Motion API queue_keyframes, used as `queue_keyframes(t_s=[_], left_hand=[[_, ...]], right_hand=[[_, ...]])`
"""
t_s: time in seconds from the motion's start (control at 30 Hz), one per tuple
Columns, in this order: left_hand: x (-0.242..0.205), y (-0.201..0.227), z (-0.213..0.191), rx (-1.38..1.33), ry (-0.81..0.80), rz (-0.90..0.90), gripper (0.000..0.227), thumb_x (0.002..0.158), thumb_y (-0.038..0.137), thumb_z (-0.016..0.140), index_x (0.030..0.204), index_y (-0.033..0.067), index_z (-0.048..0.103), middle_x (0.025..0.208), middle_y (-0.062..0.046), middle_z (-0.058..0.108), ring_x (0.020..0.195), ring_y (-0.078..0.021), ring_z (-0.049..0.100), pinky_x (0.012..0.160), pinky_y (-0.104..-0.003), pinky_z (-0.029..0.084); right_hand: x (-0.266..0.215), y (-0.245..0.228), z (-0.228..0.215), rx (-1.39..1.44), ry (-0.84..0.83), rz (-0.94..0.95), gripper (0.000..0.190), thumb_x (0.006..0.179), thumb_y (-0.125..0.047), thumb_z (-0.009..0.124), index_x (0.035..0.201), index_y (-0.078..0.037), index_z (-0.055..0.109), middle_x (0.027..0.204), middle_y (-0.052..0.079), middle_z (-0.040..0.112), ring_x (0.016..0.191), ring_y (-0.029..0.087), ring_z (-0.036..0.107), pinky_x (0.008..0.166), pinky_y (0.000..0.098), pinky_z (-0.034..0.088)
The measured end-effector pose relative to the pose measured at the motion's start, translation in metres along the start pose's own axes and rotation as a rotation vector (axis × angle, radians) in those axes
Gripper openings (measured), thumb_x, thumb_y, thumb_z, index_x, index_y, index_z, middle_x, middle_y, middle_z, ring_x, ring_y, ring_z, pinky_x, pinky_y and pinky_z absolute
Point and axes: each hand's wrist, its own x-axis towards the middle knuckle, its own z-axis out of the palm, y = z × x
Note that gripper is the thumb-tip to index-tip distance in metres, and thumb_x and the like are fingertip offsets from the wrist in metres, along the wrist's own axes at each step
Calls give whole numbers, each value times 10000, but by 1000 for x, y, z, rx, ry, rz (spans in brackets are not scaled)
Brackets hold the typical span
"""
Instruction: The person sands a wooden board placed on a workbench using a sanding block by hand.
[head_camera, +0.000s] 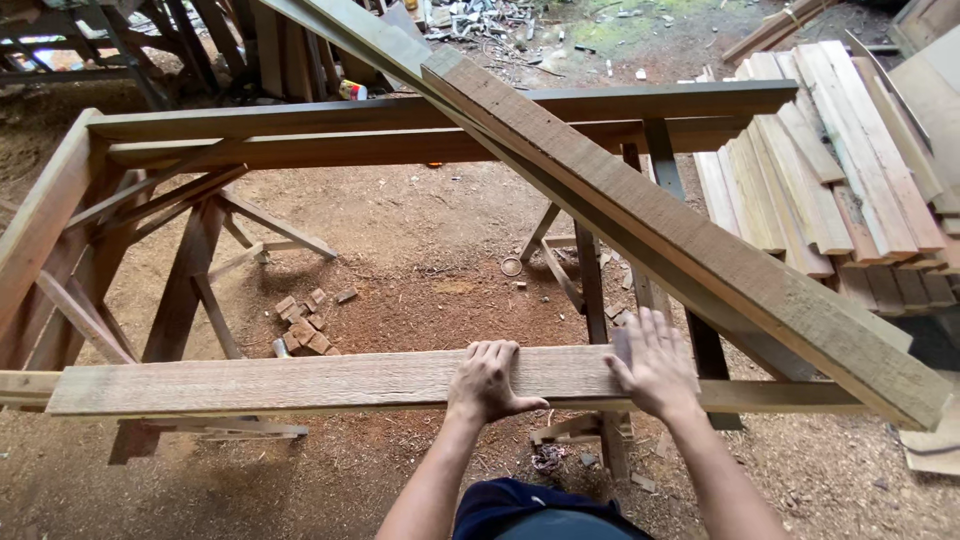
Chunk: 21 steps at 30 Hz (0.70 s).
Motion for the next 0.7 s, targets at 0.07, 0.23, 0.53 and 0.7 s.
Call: queue_keyframes(t_s=[0.07, 0.23, 0.53, 0.7], left_hand=[[1, 0, 1, -3, -3, -8, 903, 605, 800, 684, 1114, 74, 512, 1060, -107, 595, 1025, -231, 563, 993, -355, 424], [4, 1, 5, -26, 52, -13, 971, 551, 813, 705, 1126, 59, 499, 1078, -117, 581, 1041, -247, 544, 986, -374, 421], [0, 8, -2, 44, -75, -42, 967, 626, 827, 641, 1177, 50, 472, 1118, -111, 555, 1086, -242, 513, 1024, -367, 404], [0, 6, 4, -2, 11, -31, 992, 583, 810, 674, 1194, 55, 473, 1136, -110, 554, 1103, -254, 509, 1020, -370, 399]], right_hand=[[3, -22, -4, -11, -53, -55, 798, 927, -634, 140, 1497, -88, 20, 1584, 81, -68, 1441, 206, -88, 1160, 403, -43], [-15, -49, 16, -63, -18, -268, 782, 918, -642, 146, 1497, -126, 37, 1584, 52, -40, 1452, 186, -61, 1173, 385, -37], [-19, -4, 2, 32, -18, 178, 830, 903, -699, 219, 1512, -143, 118, 1611, 53, 40, 1484, 177, 25, 1207, 411, 67], [-21, -65, -8, -29, -61, -127, 825, 915, -685, 198, 1507, -124, 75, 1595, 80, -2, 1472, 212, -15, 1179, 460, 17]])
